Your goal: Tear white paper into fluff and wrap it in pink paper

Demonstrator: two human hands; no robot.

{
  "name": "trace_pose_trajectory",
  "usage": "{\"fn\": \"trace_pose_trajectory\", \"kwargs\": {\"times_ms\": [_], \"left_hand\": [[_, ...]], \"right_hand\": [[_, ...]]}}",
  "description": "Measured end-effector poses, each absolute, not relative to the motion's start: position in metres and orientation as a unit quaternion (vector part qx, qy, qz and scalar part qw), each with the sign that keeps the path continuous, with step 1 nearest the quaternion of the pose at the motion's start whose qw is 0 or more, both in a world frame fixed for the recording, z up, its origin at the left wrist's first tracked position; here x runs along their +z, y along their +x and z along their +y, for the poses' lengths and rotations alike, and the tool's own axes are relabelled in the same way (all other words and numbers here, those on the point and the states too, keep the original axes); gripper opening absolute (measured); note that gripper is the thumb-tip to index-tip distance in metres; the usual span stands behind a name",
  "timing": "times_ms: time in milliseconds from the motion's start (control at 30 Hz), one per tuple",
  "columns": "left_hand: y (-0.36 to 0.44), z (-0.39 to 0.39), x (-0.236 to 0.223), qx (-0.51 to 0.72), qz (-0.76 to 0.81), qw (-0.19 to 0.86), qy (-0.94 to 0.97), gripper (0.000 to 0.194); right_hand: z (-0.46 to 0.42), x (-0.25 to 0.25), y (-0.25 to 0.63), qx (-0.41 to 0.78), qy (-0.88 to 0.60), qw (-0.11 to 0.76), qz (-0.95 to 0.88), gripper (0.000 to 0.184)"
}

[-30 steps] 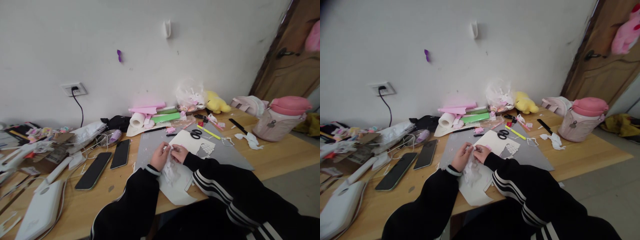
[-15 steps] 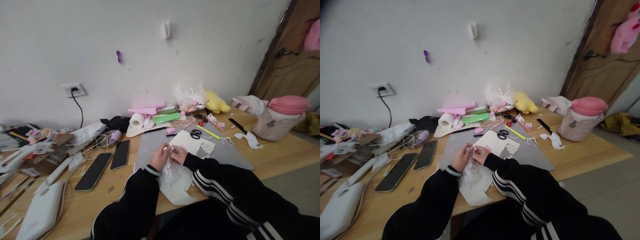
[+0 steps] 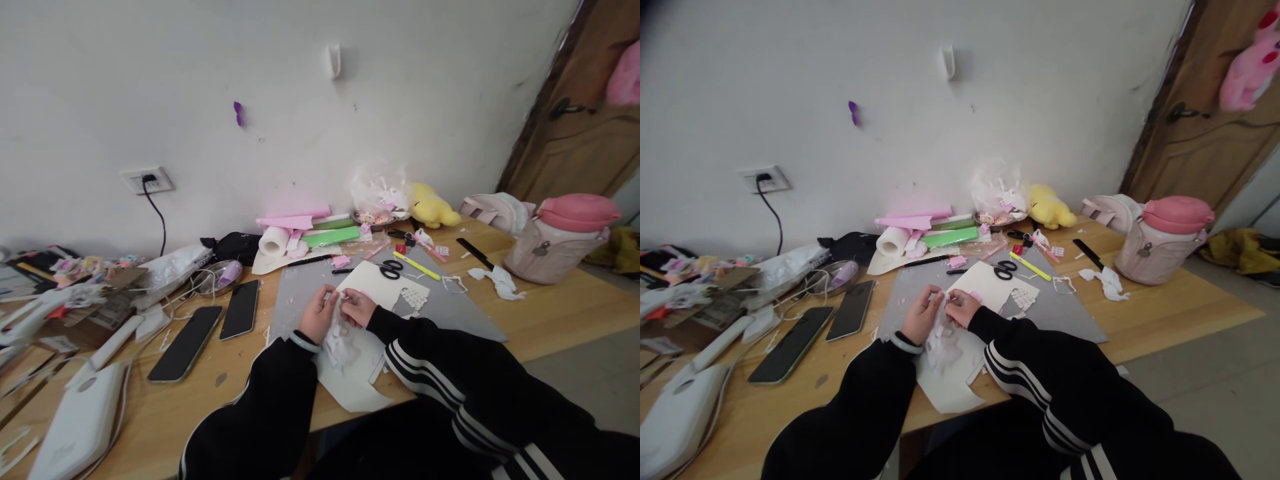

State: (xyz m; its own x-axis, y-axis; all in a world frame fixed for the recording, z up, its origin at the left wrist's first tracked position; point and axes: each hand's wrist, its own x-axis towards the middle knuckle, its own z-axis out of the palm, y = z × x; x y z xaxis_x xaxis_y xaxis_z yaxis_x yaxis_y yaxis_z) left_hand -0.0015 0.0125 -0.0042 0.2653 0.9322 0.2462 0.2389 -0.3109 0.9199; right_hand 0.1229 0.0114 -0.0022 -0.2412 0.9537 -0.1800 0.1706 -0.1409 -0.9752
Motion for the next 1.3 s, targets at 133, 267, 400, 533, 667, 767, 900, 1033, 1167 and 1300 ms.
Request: {"fn": "trace_pose_trajectory", "kwargs": {"times_ms": [133,267,400,533,667,767,900,1033,1167,1300], "left_hand": [[-0.001,0.013,-0.006,0.408,0.431,0.392,0.703,0.019],[-0.001,0.013,-0.007,0.404,0.426,0.39,0.71,0.018],[-0.001,0.013,-0.006,0.426,0.43,0.372,0.704,0.017],[-0.001,0.013,-0.005,0.417,0.427,0.371,0.712,0.017],[-0.001,0.012,-0.005,0.4,0.429,0.368,0.721,0.018],[-0.001,0.012,-0.005,0.395,0.431,0.363,0.725,0.018],[-0.001,0.012,-0.005,0.407,0.43,0.364,0.719,0.017],[-0.001,0.013,-0.005,0.421,0.423,0.386,0.703,0.018],[-0.001,0.012,-0.005,0.406,0.423,0.376,0.718,0.017],[-0.001,0.012,-0.004,0.425,0.428,0.371,0.706,0.017]], "right_hand": [[0.01,-0.006,0.121,0.57,-0.497,0.342,-0.558,0.017],[0.009,-0.005,0.121,0.551,-0.496,0.349,-0.573,0.016],[0.008,0.001,0.121,0.526,-0.53,0.353,-0.563,0.017],[0.007,0.004,0.122,0.548,-0.512,0.339,-0.568,0.015],[0.006,0.0,0.121,0.554,-0.498,0.338,-0.575,0.017],[0.007,-0.004,0.121,0.534,-0.508,0.342,-0.583,0.015],[0.009,-0.007,0.12,0.514,-0.532,0.343,-0.579,0.011],[0.011,-0.007,0.121,0.533,-0.531,0.334,-0.568,0.011],[0.01,-0.005,0.121,0.537,-0.515,0.334,-0.578,0.013],[0.008,0.001,0.121,0.513,-0.549,0.355,-0.557,0.013]]}}
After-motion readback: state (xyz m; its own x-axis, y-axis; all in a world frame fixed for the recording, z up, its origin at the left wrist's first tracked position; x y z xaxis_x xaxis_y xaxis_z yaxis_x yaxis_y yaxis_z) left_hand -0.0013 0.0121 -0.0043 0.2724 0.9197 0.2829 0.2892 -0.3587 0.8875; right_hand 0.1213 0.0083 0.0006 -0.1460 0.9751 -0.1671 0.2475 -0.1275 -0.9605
